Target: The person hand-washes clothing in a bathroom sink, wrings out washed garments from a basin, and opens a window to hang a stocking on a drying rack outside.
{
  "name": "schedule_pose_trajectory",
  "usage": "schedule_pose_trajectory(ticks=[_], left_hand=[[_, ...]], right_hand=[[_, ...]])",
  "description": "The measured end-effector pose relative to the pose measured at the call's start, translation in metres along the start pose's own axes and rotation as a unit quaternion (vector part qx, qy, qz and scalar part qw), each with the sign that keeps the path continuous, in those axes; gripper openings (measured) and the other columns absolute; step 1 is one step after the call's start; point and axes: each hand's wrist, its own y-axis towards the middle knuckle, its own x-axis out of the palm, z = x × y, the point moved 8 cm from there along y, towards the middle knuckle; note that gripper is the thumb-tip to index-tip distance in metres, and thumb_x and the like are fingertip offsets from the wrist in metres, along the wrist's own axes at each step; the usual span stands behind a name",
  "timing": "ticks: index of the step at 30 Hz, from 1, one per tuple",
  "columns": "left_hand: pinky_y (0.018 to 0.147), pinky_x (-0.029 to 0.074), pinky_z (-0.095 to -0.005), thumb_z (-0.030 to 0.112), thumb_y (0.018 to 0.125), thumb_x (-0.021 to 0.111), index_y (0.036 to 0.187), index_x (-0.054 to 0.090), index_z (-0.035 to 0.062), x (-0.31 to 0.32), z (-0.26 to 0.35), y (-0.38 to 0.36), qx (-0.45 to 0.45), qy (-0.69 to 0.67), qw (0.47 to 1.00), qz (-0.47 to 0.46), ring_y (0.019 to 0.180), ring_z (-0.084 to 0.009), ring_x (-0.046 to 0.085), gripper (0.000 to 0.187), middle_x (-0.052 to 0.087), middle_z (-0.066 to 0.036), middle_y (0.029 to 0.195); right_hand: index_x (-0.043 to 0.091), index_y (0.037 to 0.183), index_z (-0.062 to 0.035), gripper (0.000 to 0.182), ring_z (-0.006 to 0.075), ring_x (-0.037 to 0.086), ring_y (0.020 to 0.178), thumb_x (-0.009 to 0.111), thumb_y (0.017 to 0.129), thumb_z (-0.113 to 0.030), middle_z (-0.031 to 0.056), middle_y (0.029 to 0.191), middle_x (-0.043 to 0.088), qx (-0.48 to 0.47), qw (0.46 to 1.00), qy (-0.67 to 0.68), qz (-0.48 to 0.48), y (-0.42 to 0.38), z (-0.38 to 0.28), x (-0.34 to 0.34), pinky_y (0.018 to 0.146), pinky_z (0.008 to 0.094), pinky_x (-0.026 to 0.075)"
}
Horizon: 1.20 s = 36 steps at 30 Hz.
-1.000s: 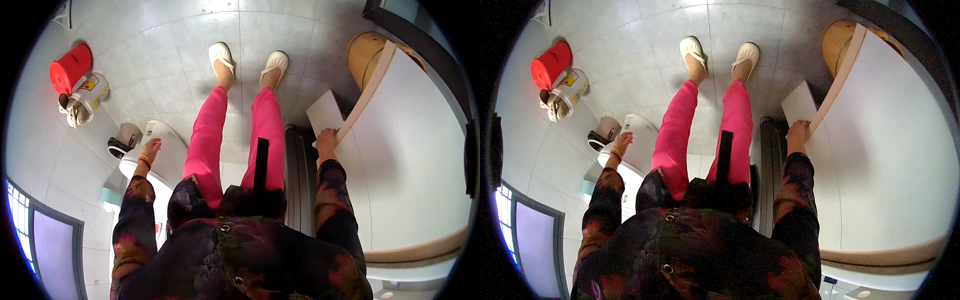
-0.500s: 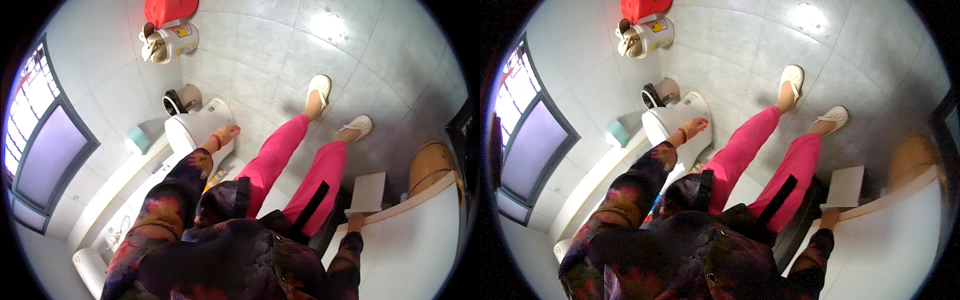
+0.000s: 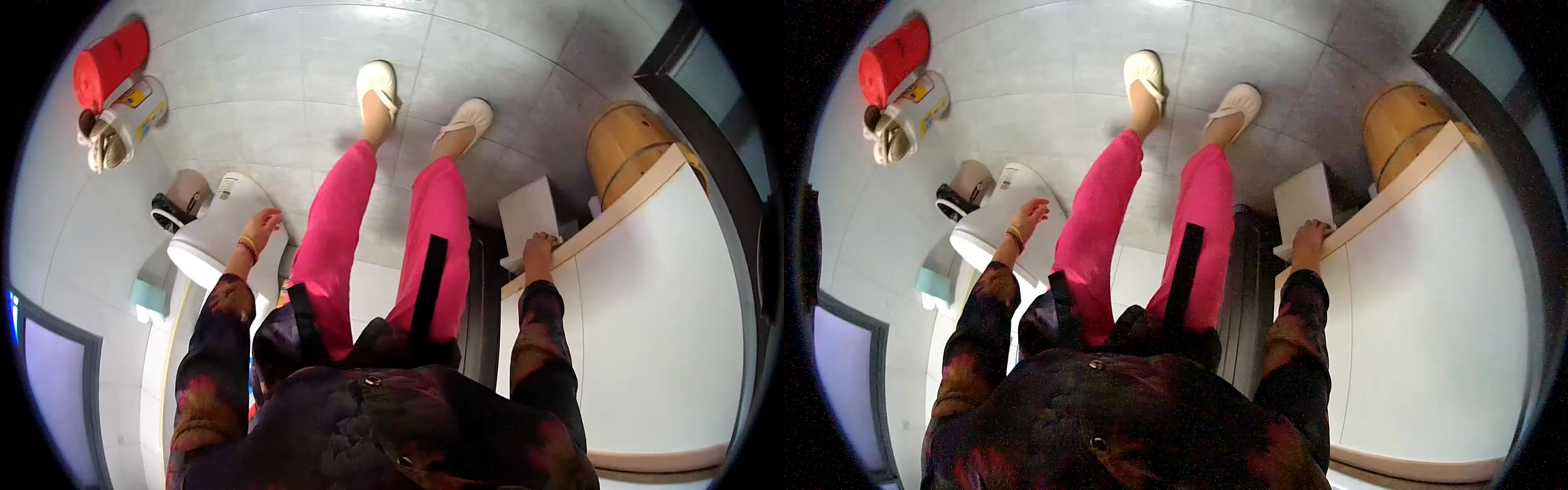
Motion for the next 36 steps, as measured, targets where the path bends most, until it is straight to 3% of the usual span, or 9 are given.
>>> schedule_pose_trajectory(ticks=[2,11,14,19,25,28,30,32,36], left_hand=[[0.069,0.048,-0.0260,0.017,0.086,0.048,0.103,0.054,0.0009,0.002,-0.005,0.005,-0.004,0.012,1.000,0.001,0.079,-0.0146,0.056,0.024,0.059,-0.009,0.087],[0.071,0.048,-0.0273,0.017,0.086,0.047,0.104,0.053,0.0006,0.007,-0.013,0.021,-0.019,0.024,1.000,0.005,0.080,-0.0158,0.057,0.025,0.059,-0.010,0.088],[0.070,0.048,-0.0268,0.018,0.086,0.048,0.104,0.054,0.0003,0.015,-0.005,0.019,-0.017,-0.002,1.000,0.007,0.079,-0.0157,0.057,0.026,0.059,-0.010,0.088],[0.069,0.047,-0.0264,0.018,0.085,0.049,0.103,0.054,-0.0002,0.029,-0.006,0.013,-0.013,-0.022,1.000,-0.006,0.080,-0.0161,0.057,0.026,0.060,-0.011,0.088],[0.070,0.047,-0.0259,0.018,0.085,0.048,0.102,0.055,0.0011,0.040,0.020,-0.007,0.013,-0.076,0.997,0.007,0.077,-0.0151,0.057,0.025,0.059,-0.010,0.087],[0.068,0.047,-0.0259,0.019,0.084,0.049,0.102,0.055,0.0026,0.038,0.022,-0.016,0.005,-0.060,0.998,0.017,0.075,-0.0144,0.057,0.025,0.060,-0.009,0.084],[0.067,0.047,-0.0261,0.019,0.084,0.049,0.102,0.055,0.0026,0.038,0.012,-0.016,0.024,-0.102,0.994,0.025,0.073,-0.0143,0.057,0.025,0.060,-0.009,0.083],[0.067,0.048,-0.0263,0.019,0.084,0.049,0.102,0.054,0.0016,0.033,0.000,-0.016,0.045,-0.123,0.991,0.030,0.073,-0.0146,0.057,0.025,0.060,-0.009,0.083],[0.067,0.048,-0.0266,0.019,0.084,0.049,0.101,0.054,0.0001,0.020,-0.002,-0.026,0.020,-0.157,0.986,0.058,0.074,-0.0150,0.057,0.026,0.060,-0.010,0.083]], right_hand=[[0.062,0.097,-0.0151,0.023,0.0223,0.045,0.105,0.044,0.084,-0.021,0.0031,0.098,0.057,-0.013,1.000,0.011,0.018,0.010,-0.007,0.009,0.087,0.0491,0.031],[0.062,0.098,-0.0153,0.026,0.0178,0.049,0.103,0.039,0.086,-0.018,0.0013,0.102,0.060,-0.077,0.990,-0.009,-0.115,0.051,-0.015,0.042,0.093,0.0494,0.020],[0.062,0.097,-0.0143,0.027,0.0177,0.052,0.099,0.038,0.086,-0.016,0.0011,0.099,0.061,-0.125,0.988,-0.002,-0.094,0.055,-0.016,0.027,0.094,0.0481,0.020],[0.064,0.092,-0.0132,0.026,0.0194,0.055,0.095,0.039,0.083,-0.013,0.0056,0.099,0.061,-0.141,0.988,0.059,0.024,0.052,0.019,-0.069,0.094,0.0482,0.021],[0.065,0.087,-0.0089,0.024,0.0226,0.057,0.093,0.042,0.079,-0.012,0.0096,0.094,0.062,-0.123,0.988,0.086,0.022,0.046,0.098,-0.224,0.091,0.0489,0.026],[0.064,0.086,-0.0075,0.023,0.0254,0.057,0.092,0.043,0.078,-0.013,0.0110,0.094,0.062,-0.123,0.983,0.109,0.084,0.056,0.135,-0.287,0.087,0.0484,0.031],[0.063,0.093,-0.0099,0.024,0.0283,0.055,0.095,0.042,0.080,-0.012,0.0113,0.097,0.061,-0.022,0.973,0.168,0.156,0.087,0.180,-0.316,0.088,0.0505,0.031],[0.063,0.084,-0.0098,0.020,0.0280,0.057,0.089,0.046,0.076,-0.017,0.0121,0.090,0.061,0.049,0.958,0.187,0.213,0.076,0.249,-0.383,0.076,0.0469,0.038],[0.061,0.089,-0.0073,0.021,0.0323,0.052,0.096,0.045,0.076,-0.014,0.0157,0.098,0.058,-0.044,0.965,0.140,0.217,0.043,0.251,-0.442,0.077,0.0472,0.041]])
